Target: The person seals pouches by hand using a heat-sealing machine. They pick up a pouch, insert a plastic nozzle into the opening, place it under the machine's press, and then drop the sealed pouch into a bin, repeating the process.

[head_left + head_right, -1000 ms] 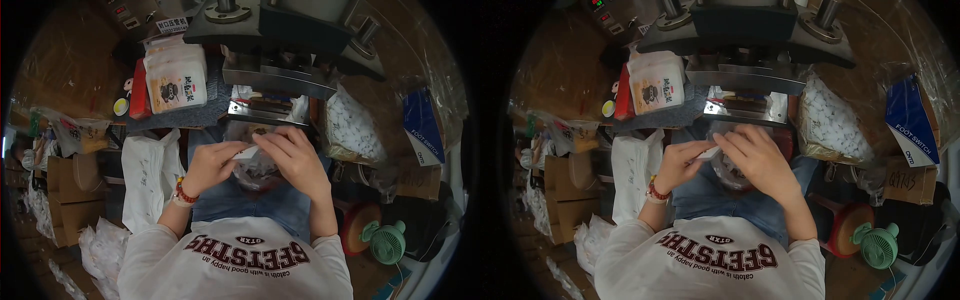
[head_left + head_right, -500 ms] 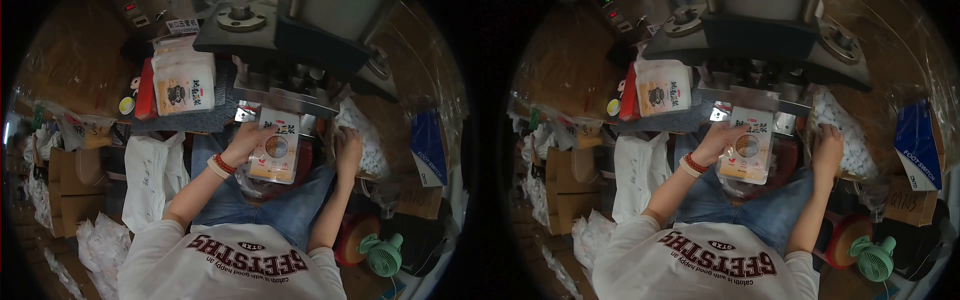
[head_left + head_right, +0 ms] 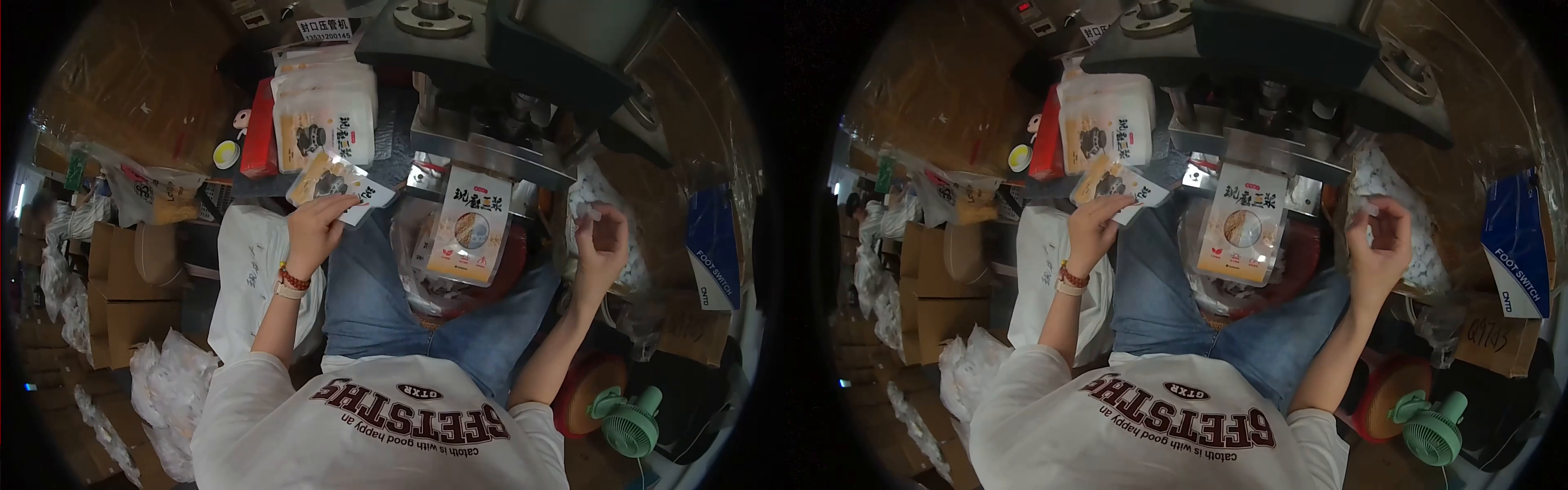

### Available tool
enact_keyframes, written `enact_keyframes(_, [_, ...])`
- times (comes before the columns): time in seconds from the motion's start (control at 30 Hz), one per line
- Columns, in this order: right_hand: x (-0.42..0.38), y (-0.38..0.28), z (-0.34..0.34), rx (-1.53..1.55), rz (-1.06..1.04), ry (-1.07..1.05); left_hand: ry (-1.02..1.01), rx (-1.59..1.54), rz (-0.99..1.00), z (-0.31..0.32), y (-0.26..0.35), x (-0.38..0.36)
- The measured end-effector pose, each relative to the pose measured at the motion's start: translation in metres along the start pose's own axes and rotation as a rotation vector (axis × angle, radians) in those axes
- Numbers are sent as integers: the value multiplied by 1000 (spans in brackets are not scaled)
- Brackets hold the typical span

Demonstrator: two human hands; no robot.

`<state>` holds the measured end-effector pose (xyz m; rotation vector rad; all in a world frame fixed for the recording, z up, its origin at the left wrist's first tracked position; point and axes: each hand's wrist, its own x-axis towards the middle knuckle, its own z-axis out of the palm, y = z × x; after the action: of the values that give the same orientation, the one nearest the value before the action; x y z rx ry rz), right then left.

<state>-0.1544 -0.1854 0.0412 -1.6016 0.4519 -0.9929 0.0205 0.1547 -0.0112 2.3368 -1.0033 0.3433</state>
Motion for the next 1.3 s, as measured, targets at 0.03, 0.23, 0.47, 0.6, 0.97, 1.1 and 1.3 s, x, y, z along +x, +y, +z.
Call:
enact_keyframes(0.03, [-13, -18, 12, 125, -28, -84, -16, -11, -3, -1, 11, -1])
enact_keyframes(0.23, [-55, -42, 76, -132, -566, -626, 99, -288, 198, -11, 74, 11])
enact_keyframes(0.47, [-43, -51, 55, 57, -469, -713, -170, -640, 274, -11, 102, 12])
enact_keyframes(0.6, [-38, -34, 51, -170, -153, -365, -522, -1097, -475, 49, 109, 19])
enact_keyframes(0.97, [22, 34, -8, -1055, -69, -227, -428, -1590, -807, 80, 107, 81])
enact_keyframes(1.1, [20, 46, -18, -1069, -296, -225, -579, -1082, -650, 69, 87, 84])
enact_keyframes(1.3, [16, 39, -15, -972, -223, -100, 34, 384, -83, 25, -8, 47])
